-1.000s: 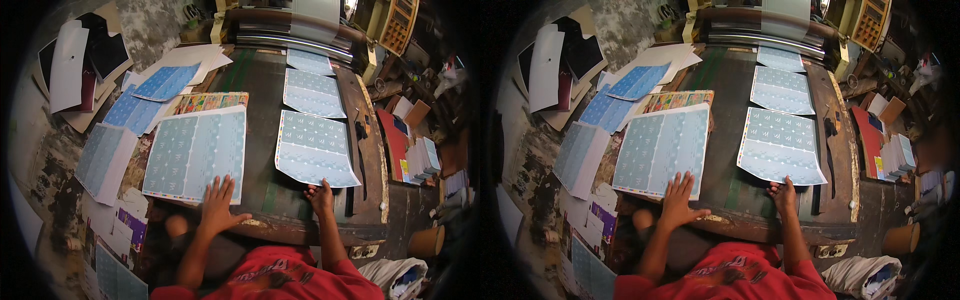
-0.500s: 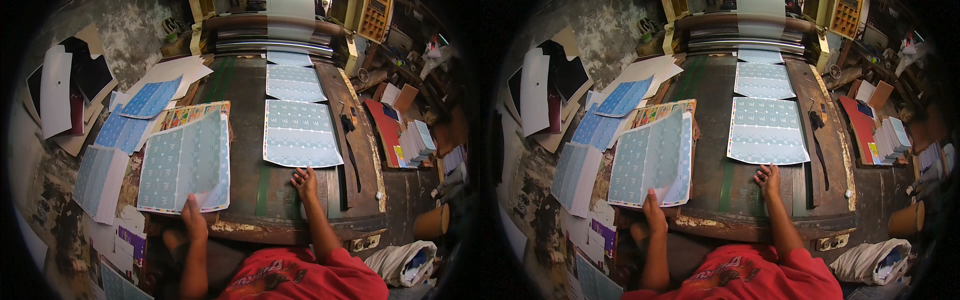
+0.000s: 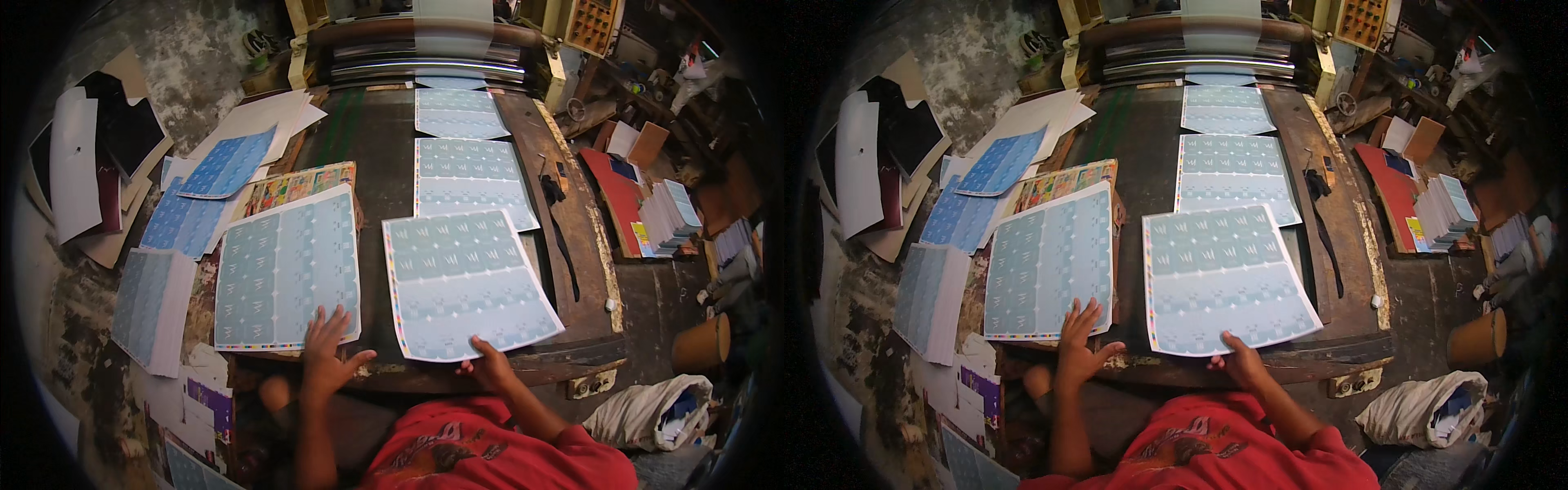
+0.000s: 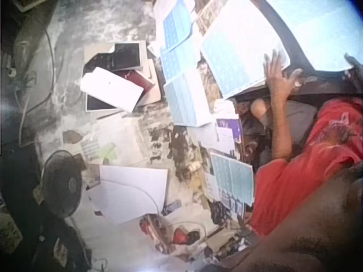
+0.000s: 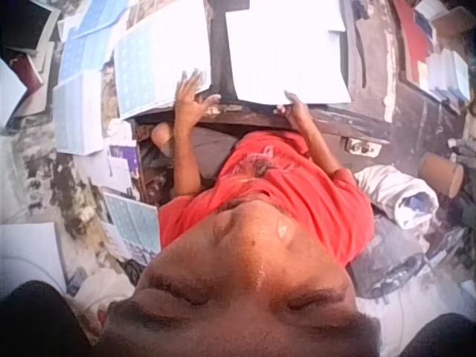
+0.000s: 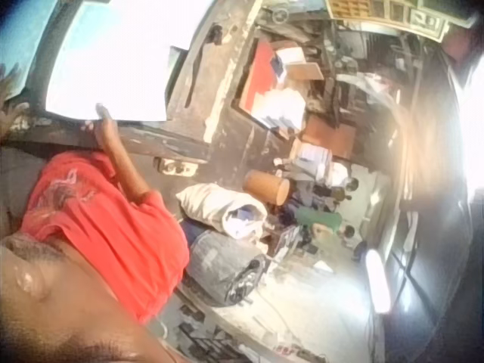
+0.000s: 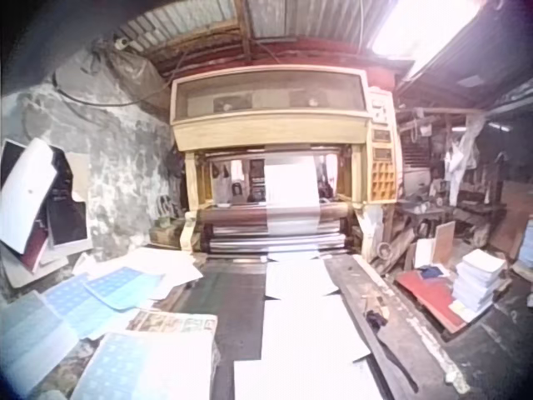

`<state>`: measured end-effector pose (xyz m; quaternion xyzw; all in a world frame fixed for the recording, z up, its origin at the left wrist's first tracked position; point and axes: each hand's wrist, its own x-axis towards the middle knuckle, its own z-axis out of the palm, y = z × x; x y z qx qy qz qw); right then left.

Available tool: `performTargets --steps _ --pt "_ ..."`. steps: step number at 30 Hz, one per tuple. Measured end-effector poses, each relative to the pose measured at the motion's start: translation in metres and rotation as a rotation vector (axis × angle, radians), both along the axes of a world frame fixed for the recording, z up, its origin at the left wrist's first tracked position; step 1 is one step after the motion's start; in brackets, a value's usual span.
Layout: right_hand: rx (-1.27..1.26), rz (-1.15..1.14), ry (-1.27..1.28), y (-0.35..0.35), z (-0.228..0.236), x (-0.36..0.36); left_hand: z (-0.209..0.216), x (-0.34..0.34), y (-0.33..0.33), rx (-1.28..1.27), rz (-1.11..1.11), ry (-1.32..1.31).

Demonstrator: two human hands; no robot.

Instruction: The person stacks printed sheets of paper onto piles by hand on a workstation next to a printing machine.

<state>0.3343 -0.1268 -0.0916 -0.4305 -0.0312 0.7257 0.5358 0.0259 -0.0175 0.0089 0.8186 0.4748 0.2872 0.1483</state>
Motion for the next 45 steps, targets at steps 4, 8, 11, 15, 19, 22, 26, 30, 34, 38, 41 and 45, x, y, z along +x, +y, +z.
performTargets --steps 4,8,11,15,19,22,26,30,34,38,41,45 --pt "-0.070 -0.006 -0.081 -0.039 -0.026 -0.006 -0.024 -0.019 0.007 -0.053 0.024 -0.082" --pt "-0.088 -0.057 -0.076 -0.045 -0.018 -0.010 -0.020 -0.015 0.008 -0.143 0.070 -0.228" --pt "-0.076 -0.060 -0.043 -0.031 -0.020 -0.003 -0.022 -0.011 0.009 -0.162 0.121 -0.286" --pt "-0.077 -0.104 -0.058 -0.004 -0.016 0.008 -0.027 -0.005 0.007 -0.140 0.186 -0.290" --pt "-0.022 -0.180 -0.152 0.020 -0.018 0.009 -0.030 -0.011 0.009 -0.315 0.390 -0.714" --pt "0.017 -0.241 -0.161 0.030 -0.033 0.012 -0.029 -0.019 0.013 -0.378 0.448 -1.094" --pt "0.013 -0.286 -0.136 0.034 -0.023 0.004 -0.010 0.002 -0.013 -0.180 0.270 -0.534" --pt "0.146 -0.121 -0.141 0.023 0.034 -0.015 -0.001 0.009 -0.031 -0.252 -0.254 -0.340" --pt "0.163 -0.018 -0.117 0.008 0.020 -0.001 0.002 0.021 -0.038 -0.151 -0.369 -0.235" --pt "0.075 -0.092 -0.089 -0.015 -0.003 0.007 -0.001 0.015 -0.016 0.138 -0.036 -0.127" --pt "0.022 -0.071 -0.142 -0.046 -0.009 0.006 0.005 0.012 -0.003 0.262 0.130 -0.014" --pt "-0.127 -0.071 -0.268 -0.076 -0.008 -0.009 -0.026 0.000 0.010 0.143 0.223 -0.037"
